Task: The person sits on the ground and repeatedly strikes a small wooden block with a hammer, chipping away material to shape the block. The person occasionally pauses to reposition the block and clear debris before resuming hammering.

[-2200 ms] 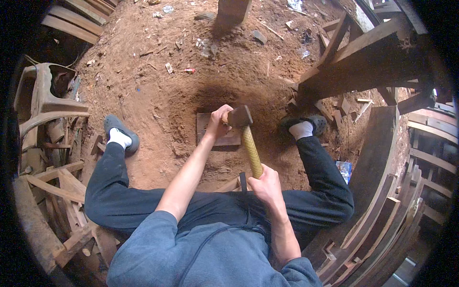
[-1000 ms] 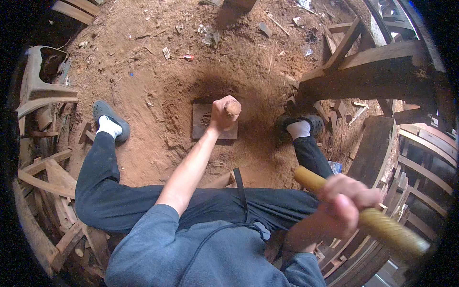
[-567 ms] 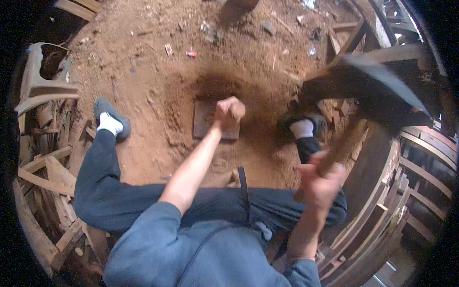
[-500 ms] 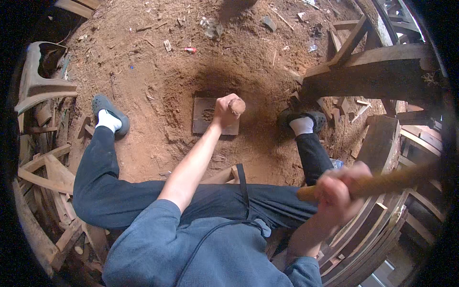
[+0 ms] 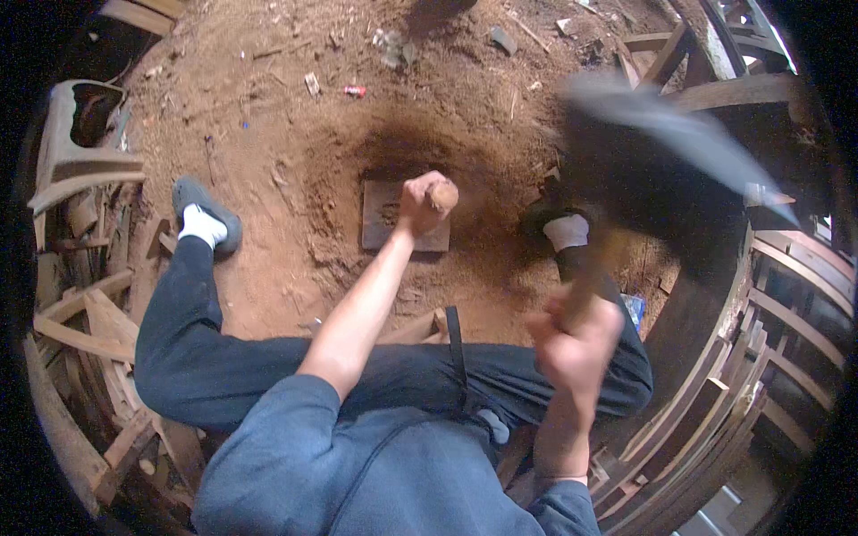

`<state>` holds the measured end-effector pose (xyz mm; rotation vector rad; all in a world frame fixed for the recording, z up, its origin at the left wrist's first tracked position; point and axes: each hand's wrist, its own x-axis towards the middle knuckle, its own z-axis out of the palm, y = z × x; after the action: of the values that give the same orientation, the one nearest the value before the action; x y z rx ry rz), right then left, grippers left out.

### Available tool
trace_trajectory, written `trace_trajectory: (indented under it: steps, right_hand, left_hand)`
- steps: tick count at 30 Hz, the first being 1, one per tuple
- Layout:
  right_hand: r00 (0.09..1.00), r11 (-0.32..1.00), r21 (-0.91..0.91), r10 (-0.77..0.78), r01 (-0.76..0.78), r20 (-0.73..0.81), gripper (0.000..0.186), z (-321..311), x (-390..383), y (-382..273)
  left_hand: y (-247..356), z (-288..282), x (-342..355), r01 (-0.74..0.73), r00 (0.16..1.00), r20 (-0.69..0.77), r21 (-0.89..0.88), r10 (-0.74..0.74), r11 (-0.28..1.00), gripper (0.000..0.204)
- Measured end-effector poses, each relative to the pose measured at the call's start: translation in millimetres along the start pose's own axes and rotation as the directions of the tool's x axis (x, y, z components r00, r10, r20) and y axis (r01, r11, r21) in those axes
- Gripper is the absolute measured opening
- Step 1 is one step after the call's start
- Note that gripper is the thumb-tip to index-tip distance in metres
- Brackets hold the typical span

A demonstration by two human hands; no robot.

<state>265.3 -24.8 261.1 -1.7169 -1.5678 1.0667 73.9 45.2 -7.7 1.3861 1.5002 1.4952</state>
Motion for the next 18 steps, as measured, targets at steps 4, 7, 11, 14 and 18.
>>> trace_trajectory:
  steps: [4, 7, 11, 14, 18]
  right_hand:
    - [0.93, 0.664, 0.672, -0.351, 0.328, -0.107, 0.026, -18, 1, -62]
    - [0.949, 0.676, 0.667, -0.257, 0.313, -0.185, 0.022, 36, 8, -46]
    - [0.819, 0.795, -0.376, 0.557, -0.477, 0.139, 0.013, 116, 18, 38]
    - [0.882, 0.905, -0.1, 0.426, -0.414, 0.2, 0.006, 87, 20, 75]
    - [0.883, 0.88, 0.155, 0.409, -0.448, 0.231, 0.01, 36, 16, 66]
  left_hand:
    - [-2, 1, -9, 0.033, 0.999, 0.025, -0.027, -0.032, 0.999, 0.01]
    - [-3, 2, -11, 0.058, 0.998, 0.004, -0.082, -0.058, 0.995, 0.011]
    - [-7, -1, -7, -0.048, 0.998, 0.032, -0.015, 0.048, 0.999, 0.011]
    - [-9, -7, -4, -0.088, 0.994, -0.063, 0.01, 0.089, 0.996, 0.014]
    - [-2, -8, -12, 0.057, 0.998, 0.025, -0.053, -0.056, 0.997, 0.014]
